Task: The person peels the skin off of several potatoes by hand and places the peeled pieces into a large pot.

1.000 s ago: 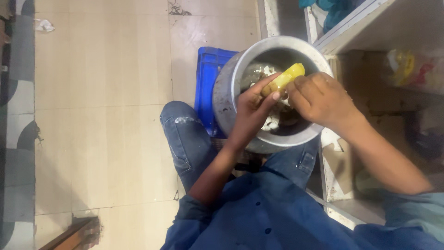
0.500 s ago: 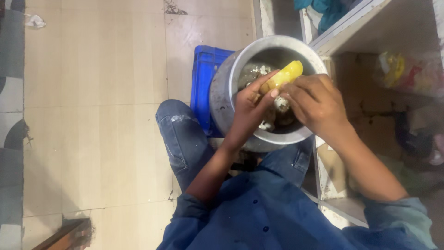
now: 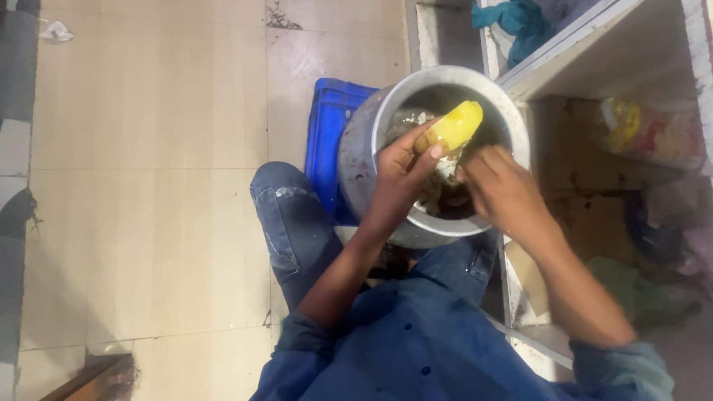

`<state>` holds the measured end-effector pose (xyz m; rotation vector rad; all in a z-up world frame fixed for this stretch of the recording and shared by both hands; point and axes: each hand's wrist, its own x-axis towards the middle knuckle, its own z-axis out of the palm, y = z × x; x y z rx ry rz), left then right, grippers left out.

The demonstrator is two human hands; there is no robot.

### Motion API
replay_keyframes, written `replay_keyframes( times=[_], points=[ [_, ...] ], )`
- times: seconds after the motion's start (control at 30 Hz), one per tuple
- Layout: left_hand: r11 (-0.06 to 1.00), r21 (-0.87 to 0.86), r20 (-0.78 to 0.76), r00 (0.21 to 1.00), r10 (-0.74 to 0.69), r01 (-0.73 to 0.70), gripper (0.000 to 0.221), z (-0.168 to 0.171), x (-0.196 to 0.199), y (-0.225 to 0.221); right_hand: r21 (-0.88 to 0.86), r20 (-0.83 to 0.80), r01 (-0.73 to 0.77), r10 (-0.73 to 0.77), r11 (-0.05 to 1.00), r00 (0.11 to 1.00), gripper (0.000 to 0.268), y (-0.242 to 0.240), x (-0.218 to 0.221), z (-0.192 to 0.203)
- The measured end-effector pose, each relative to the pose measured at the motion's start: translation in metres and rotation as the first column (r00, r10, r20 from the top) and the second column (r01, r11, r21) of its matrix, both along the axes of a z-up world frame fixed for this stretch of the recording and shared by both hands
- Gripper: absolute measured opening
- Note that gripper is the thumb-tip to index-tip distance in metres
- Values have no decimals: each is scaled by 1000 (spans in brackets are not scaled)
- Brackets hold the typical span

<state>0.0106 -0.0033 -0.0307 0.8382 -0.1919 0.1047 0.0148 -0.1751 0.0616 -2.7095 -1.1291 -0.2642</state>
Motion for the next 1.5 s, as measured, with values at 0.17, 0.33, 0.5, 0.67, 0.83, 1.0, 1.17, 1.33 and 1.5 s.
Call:
replay_keyframes(
  times=[0.17,0.33,0.5,0.67,0.83,1.0,1.17,1.33,1.5],
  points=[
    [999,40,-39,999,10,-8,45,-3,0,-1,289,109,64,-99,955,989,22,7,-14,-4],
    [994,109,6,1000,8,-8,41,11,-4,4,585,-432,489,-262,647,863,23,21,-13,-27],
    [985,134,-128,988,-90,107,45,23,-10,12,749,-519,496,-76,439,851,13,28,-14,-40],
    [998,31,79,995,-65,62,41,16,-6,8,718,-663,614,53,329,747,9,19,-19,-50],
    [991,-71,-175,977,-121,110,45,8,-5,8,488,-735,569,-40,662,677,11,-2,-11,-84],
    [998,61,16,999,-31,30,42,2,-2,4,453,-423,432,-239,780,874,19,-11,-17,-57],
    [974,189,60,989,-137,124,40,0,-4,4,722,-691,605,313,336,651,49,-11,-17,-23],
    [844,535,86,991,-103,41,39,16,-5,-1,760,-635,615,445,211,631,44,-24,-7,-38],
    [727,680,25,993,114,-100,33,27,-5,-8,687,-688,722,391,80,611,30,-21,-2,-56]
  ],
)
